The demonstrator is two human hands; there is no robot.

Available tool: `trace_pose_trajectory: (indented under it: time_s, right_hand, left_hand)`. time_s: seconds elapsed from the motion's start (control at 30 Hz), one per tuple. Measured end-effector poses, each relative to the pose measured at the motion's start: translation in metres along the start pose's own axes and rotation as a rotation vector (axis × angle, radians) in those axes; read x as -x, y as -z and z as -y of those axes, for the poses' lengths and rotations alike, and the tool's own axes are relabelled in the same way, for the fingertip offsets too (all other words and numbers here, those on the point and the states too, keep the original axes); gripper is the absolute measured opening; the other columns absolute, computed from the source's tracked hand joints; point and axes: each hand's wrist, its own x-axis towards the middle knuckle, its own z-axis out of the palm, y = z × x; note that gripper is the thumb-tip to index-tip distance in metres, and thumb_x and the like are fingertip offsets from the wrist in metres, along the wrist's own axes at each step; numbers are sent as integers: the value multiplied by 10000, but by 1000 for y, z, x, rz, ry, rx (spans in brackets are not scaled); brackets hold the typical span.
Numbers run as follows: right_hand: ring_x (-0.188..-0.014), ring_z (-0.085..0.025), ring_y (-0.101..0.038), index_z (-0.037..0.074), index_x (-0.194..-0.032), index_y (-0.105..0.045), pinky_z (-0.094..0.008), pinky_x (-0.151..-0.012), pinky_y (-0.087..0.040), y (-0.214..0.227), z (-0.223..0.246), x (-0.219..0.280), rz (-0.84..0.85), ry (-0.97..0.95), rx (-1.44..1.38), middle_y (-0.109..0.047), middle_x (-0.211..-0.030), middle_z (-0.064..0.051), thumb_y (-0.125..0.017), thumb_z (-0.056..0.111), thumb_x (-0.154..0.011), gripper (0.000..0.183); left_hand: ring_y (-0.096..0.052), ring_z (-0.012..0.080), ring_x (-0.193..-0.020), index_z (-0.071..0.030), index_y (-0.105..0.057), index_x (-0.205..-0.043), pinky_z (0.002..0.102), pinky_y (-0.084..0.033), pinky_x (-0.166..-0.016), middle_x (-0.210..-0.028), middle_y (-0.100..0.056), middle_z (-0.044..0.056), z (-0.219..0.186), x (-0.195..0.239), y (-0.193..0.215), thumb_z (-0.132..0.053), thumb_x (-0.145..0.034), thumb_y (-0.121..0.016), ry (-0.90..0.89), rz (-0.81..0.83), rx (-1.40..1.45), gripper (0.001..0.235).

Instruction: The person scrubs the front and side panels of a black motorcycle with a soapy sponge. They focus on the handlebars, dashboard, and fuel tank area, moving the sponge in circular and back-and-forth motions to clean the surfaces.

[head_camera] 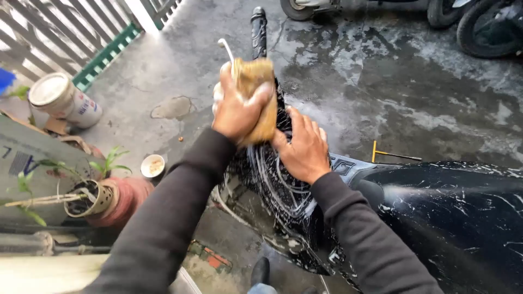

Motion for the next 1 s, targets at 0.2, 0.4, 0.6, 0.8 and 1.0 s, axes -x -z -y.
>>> trace_pose_trajectory:
  time_s: [0.2, 0.4, 0.6, 0.8, 1.0]
  right_hand:
    - [-1151, -340, -421, 43, -1298, -366, -517, -917, -278, -24, -25, -10, -99, 63, 112, -448, -1294, -167, -266, 652, -786, 802]
    - [-1155, -316, -425, 78, -1311, -355, -562, -933, -254, -19, -18, -7, -73, 16, 77, -449, -1303, -146, -292, 501, -800, 667]
    - [-1160, -314, -418, 65, -1292, -383, -495, -936, -259, -19, -20, -7, -90, 36, 72, -461, -1290, -142, -319, 602, -794, 735]
    - [-1125, -311, -449, 83, -1290, -395, -509, -912, -284, -22, -22, -8, -114, 57, 100, -489, -1262, -133, -365, 476, -822, 611]
    - [-1145, -313, -434, 61, -1296, -373, -490, -924, -277, -22, -24, -8, -111, 31, 86, -475, -1266, -162, -333, 575, -814, 705]
  left_hand:
    - [-456, 418, -1084, -235, -241, -1265, 473, -321, -944, -1189, -404, 208, -6, -8, -1, -513, -697, -511, 109, -78, 22, 688]
    - [-361, 345, -1177, -219, -172, -1322, 473, -316, -940, -1271, -315, 182, 6, 9, 0, -410, -640, -579, -40, -23, 56, 817]
    - [-443, 455, -1096, -187, -173, -1321, 527, -333, -928, -1273, -333, 298, -10, -6, 4, -582, -748, -367, 149, -20, 2, 722]
    - [-366, 381, -1178, -235, -139, -1348, 500, -266, -962, -1246, -369, 205, 22, 9, -3, -450, -667, -572, -35, -46, 67, 835]
    - [-404, 409, -1149, -178, -145, -1360, 493, -299, -963, -1296, -307, 278, -20, 3, 8, -588, -713, -398, 211, 16, 20, 807]
